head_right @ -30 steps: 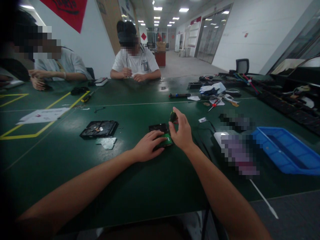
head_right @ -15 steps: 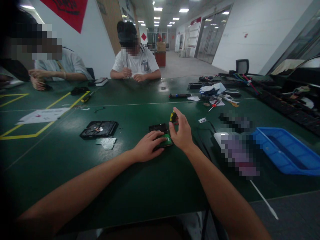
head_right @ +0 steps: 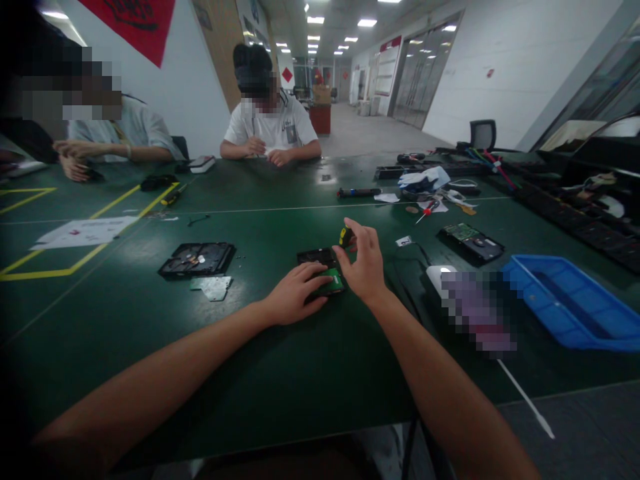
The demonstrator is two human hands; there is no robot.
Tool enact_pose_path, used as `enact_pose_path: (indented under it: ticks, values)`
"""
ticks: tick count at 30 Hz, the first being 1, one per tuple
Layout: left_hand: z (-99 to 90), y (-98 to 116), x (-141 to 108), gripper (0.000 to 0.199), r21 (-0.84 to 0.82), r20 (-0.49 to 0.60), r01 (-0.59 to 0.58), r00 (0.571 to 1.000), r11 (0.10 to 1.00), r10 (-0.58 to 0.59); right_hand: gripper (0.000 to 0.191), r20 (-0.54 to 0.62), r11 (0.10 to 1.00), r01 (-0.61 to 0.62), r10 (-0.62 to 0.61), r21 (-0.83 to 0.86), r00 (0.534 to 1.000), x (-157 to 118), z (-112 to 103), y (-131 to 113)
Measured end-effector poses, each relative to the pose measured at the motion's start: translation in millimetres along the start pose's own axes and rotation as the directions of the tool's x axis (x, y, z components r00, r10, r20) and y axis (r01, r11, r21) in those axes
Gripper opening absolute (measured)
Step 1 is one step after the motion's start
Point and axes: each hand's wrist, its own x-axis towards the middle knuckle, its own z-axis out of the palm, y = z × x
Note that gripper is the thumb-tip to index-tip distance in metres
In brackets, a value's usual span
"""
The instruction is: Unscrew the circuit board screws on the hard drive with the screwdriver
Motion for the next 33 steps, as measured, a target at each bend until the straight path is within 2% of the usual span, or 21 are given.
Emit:
enact_pose_path:
  ticks: [7, 17, 33]
  values:
    - [0.8, 0.3, 0.0, 0.046, 0.001, -0.001, 0.006, 1.000, 1.000, -0.006, 0.072, 0.018, 1.000, -0.005, 0.005, 0.017, 1.000, -1.0, 2.5, -1.3]
    - [1.1, -0.1, -0.3, 0.045, -0.002, -0.006, 0.002, 1.000, 1.000, -0.002, 0.072, 0.021, 1.000, -0.018, 0.018, 0.003, 1.000, -0.2, 0.9, 0.4]
    - [-0.2, 1.0, -0.2, 0.045, -0.004, 0.000, 0.008, 1.000, 1.000, -0.008, 0.061, 0.002, 0.998, 0.014, -0.014, -0.054, 1.000, 2.3, -2.0, -1.7]
